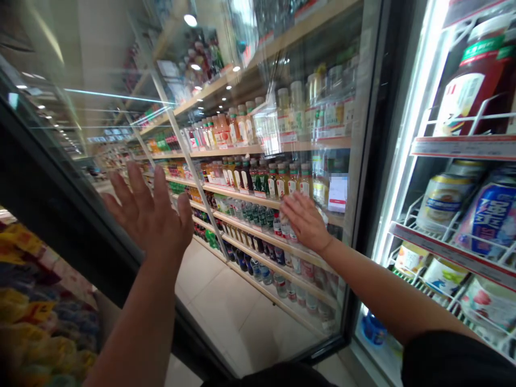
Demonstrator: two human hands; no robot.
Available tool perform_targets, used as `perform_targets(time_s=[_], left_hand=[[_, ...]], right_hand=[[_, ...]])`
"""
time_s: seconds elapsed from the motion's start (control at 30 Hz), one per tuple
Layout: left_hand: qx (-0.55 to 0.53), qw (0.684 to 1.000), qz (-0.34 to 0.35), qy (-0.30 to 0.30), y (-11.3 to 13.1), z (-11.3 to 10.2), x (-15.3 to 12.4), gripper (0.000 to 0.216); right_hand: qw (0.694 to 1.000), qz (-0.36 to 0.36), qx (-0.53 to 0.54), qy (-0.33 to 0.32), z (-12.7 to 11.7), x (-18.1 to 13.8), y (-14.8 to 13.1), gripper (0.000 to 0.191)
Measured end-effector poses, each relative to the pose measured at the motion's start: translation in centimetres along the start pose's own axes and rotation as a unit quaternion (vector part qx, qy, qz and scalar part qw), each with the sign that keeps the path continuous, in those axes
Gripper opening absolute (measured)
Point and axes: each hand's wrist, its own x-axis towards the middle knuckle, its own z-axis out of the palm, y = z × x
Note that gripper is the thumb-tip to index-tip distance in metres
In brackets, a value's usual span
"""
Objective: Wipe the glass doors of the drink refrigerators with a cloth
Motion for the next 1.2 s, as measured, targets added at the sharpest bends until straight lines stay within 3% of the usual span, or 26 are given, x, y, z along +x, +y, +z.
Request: perform_targets(time_s=[0.1, 0.23, 0.3, 0.47, 0.53, 0.63, 0.7, 0.73, 0.83, 0.9, 1.07, 1.13, 1.2], left_hand=[[-0.008, 1.0, 0.007, -0.003, -0.1, -0.5, -0.1, 0.065], [-0.013, 1.0, 0.015, -0.017, -0.4, -1.2, -0.2, 0.065], [-0.006, 1.0, 0.021, -0.019, -0.5, -1.3, -0.4, 0.066], [0.002, 1.0, 0.026, -0.012, -0.9, -0.8, -0.5, 0.066], [-0.006, 1.0, 0.02, -0.02, -1.1, -0.7, -0.5, 0.066], [-0.03, 0.999, 0.004, -0.033, -1.1, -0.7, -0.5, 0.065], [-0.035, 0.998, -0.005, -0.043, -1.0, -1.0, -0.4, 0.064], [-0.037, 0.998, -0.008, -0.051, -1.0, -1.2, -0.4, 0.065], [-0.055, 0.995, -0.02, -0.077, -0.8, -1.6, -0.3, 0.067], [-0.064, 0.995, -0.02, -0.079, -0.9, -1.6, -0.3, 0.066], [-0.046, 0.998, 0.003, -0.044, -1.1, -1.0, -0.4, 0.063], [-0.039, 0.998, 0.004, -0.039, -1.3, -0.8, -0.4, 0.063], [-0.038, 0.999, 0.004, -0.037, -1.4, -0.7, -0.4, 0.063]], right_hand=[[0.999, -0.037, 0.018, -0.032, 0.3, 0.2, -1.0, 0.074], [0.995, 0.088, -0.008, 0.056, 0.8, 2.6, -1.9, 0.073], [0.991, 0.106, -0.008, 0.075, 1.6, 2.6, -3.7, 0.072], [0.992, -0.097, 0.059, -0.054, 3.2, 0.9, -8.2, 0.052], [0.992, -0.085, 0.073, -0.059, 3.4, 1.5, -8.3, 0.052], [0.999, 0.026, 0.042, -0.007, 3.8, 3.5, -7.9, 0.058], [0.998, 0.056, 0.007, 0.018, 4.3, 4.2, -8.6, 0.056], [0.999, 0.035, 0.001, 0.015, 4.5, 4.2, -9.3, 0.052], [0.991, -0.124, 0.038, -0.043, 5.1, 3.6, -11.3, 0.039], [0.98, -0.174, 0.064, -0.076, 5.3, 3.4, -11.7, 0.035], [0.997, -0.035, 0.052, -0.038, 5.9, 3.9, -11.4, 0.042], [0.995, -0.054, 0.063, -0.05, 6.4, 3.3, -12.2, 0.041], [0.986, -0.128, 0.078, -0.079, 6.7, 2.5, -13.2, 0.036]])
